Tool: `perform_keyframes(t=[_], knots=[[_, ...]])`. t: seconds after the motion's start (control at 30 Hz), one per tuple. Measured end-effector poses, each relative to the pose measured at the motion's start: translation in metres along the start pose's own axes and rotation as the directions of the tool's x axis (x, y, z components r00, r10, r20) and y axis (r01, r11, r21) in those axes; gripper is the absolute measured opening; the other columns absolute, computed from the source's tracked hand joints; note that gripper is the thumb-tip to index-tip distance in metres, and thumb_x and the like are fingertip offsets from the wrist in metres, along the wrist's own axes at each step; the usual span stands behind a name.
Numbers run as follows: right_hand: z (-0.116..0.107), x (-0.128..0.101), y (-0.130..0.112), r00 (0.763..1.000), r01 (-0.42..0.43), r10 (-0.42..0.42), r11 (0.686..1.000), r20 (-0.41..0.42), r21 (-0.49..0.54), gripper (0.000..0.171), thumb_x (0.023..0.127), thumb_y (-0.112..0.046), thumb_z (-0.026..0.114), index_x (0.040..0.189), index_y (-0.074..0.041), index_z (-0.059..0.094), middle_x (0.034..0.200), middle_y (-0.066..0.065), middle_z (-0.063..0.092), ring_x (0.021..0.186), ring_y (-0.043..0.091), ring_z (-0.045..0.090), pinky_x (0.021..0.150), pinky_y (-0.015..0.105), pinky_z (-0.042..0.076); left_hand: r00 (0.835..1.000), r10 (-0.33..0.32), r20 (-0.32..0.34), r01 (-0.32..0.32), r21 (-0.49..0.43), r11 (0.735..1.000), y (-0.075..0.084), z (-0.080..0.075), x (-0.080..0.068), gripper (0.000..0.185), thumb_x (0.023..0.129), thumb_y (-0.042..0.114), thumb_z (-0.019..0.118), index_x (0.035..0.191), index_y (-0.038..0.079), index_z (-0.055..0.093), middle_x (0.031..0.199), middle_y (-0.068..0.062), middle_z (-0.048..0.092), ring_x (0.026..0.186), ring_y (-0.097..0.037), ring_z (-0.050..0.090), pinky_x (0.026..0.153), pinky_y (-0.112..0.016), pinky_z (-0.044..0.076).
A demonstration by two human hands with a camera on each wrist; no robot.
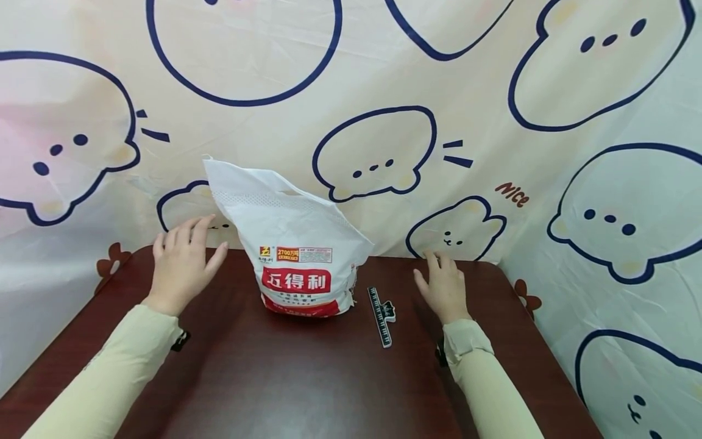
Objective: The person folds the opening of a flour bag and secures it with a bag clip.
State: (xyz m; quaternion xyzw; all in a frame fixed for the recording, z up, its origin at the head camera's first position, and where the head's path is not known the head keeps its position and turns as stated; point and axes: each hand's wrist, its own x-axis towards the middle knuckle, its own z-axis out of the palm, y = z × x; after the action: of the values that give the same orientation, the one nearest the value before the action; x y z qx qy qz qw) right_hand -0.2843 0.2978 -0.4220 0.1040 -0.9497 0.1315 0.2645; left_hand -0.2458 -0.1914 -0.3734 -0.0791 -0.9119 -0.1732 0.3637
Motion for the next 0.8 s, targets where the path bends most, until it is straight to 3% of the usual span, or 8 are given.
perform_keyframes(t=[0.3, 0.8], knots=[[-0.004, 0.001, -0.006, 0.998, 0.046, -0.046, 0.999, -0.032, 0.008, 0.049, 0.095, -0.026, 0.070, 0.135, 0.000, 0.058, 0.128, 0.025, 0.057, 0.113, 0.046, 0.057, 0.090, 0.067, 0.046, 0.992, 0.074, -0.099, -0.077, -0.021, 0.997, 0.012, -0.008, 0.006, 0.049, 0.094, 0.024, 0.066, 0.136, 0.003, 0.051, 0.131, -0.025, 0.055, 0.117, -0.049, 0.051, 0.102, -0.071, 0.032], [-0.004, 0.001, -0.015, 0.992, 0.098, -0.093, 0.994, -0.090, 0.057, 0.047, 0.094, -0.024, 0.071, 0.131, 0.002, 0.059, 0.121, 0.024, 0.058, 0.107, 0.044, 0.059, 0.086, 0.063, 0.049, 0.977, 0.163, -0.135, -0.168, -0.025, 0.986, 0.035, -0.020, 0.014, 0.049, 0.094, 0.025, 0.066, 0.135, 0.003, 0.050, 0.134, -0.025, 0.053, 0.119, -0.047, 0.052, 0.100, -0.069, 0.038]])
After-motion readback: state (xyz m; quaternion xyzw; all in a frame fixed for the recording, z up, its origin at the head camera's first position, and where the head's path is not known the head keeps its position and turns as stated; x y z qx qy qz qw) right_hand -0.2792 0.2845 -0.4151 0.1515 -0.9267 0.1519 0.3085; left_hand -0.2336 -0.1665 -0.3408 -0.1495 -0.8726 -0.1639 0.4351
